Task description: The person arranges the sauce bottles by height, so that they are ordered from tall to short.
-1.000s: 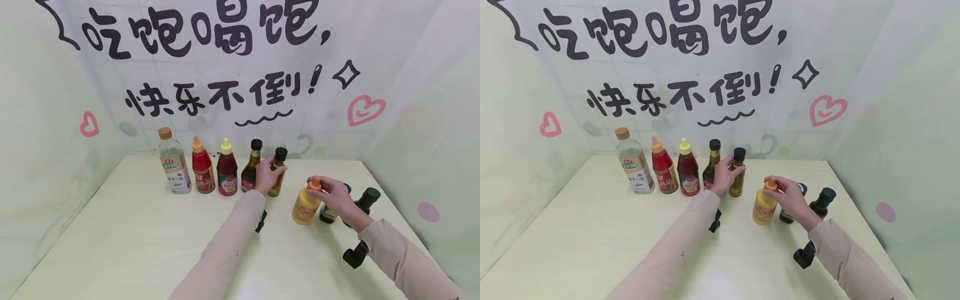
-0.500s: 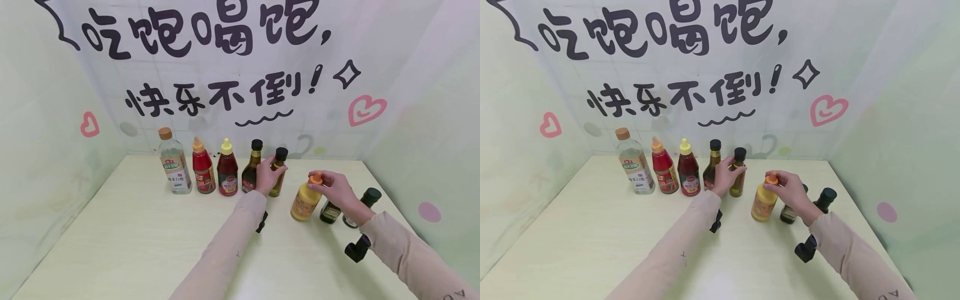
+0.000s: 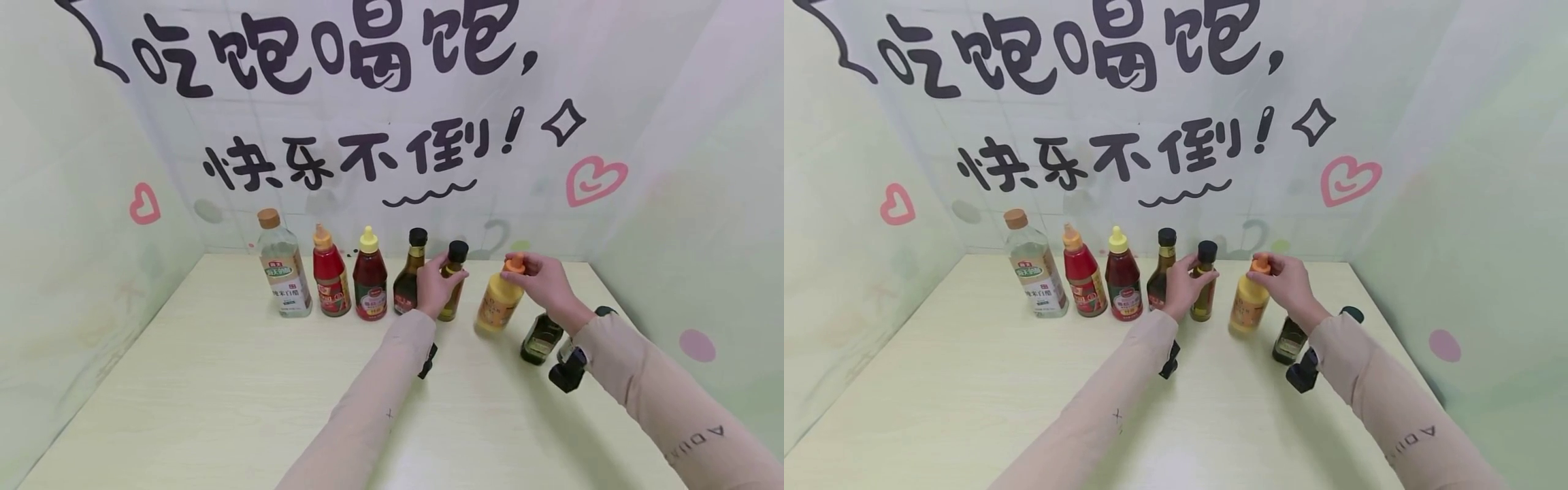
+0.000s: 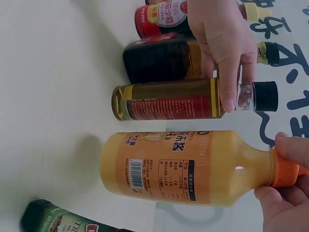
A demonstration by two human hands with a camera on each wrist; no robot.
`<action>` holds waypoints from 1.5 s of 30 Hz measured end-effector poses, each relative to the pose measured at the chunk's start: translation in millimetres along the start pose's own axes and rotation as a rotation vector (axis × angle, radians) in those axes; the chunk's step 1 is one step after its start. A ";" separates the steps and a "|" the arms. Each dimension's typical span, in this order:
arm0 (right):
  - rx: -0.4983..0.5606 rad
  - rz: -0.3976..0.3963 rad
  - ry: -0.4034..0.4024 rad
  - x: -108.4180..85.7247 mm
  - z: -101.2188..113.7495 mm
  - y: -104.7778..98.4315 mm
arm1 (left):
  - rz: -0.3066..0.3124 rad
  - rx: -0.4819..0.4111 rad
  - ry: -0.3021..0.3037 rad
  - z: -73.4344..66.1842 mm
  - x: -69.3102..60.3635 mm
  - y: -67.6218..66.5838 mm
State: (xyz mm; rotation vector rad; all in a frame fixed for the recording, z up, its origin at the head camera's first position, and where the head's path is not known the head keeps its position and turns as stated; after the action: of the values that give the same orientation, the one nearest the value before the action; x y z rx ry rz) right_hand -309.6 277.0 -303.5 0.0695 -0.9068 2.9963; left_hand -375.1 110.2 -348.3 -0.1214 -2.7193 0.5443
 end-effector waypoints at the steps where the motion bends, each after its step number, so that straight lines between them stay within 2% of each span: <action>1: 0.010 -0.007 0.011 2.1 -1.0 -0.5 | 0.001 -0.001 0.001 0.1 0.3 0.0; 13: 0.086 -0.079 0.075 23.6 -12.9 5.9 | 0.012 0.031 0.017 -3.5 0.8 -2.1; 17: 0.085 -0.095 0.090 29.6 -17.8 9.0 | 0.007 0.039 0.007 -3.2 1.2 -2.6; 24: 0.099 -0.120 0.087 36.6 -25.8 13.6 | 0.039 0.017 -0.013 -1.1 1.1 0.7; 38: 0.080 -0.130 0.088 40.9 -33.1 19.9 | 0.027 0.015 0.014 -0.1 1.4 -1.9; 45: 0.088 -0.110 0.069 43.2 -34.1 21.3 | 0.031 0.032 -0.005 -1.9 -0.8 -0.9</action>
State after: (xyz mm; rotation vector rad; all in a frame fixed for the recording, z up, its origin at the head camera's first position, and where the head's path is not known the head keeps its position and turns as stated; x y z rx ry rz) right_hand -354.6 278.1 -341.7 0.0163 -0.7387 2.9157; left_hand -373.6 109.9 -346.5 -0.1539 -2.7163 0.5969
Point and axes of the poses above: each hand's wrist, its own x-axis towards the middle knuckle, its own y-axis out of the palm, z = x × y, the point moved 9 cm from there along x, towards the middle knuckle, and after that the axes turned 5 degrees about z, right-handed, at the moved point
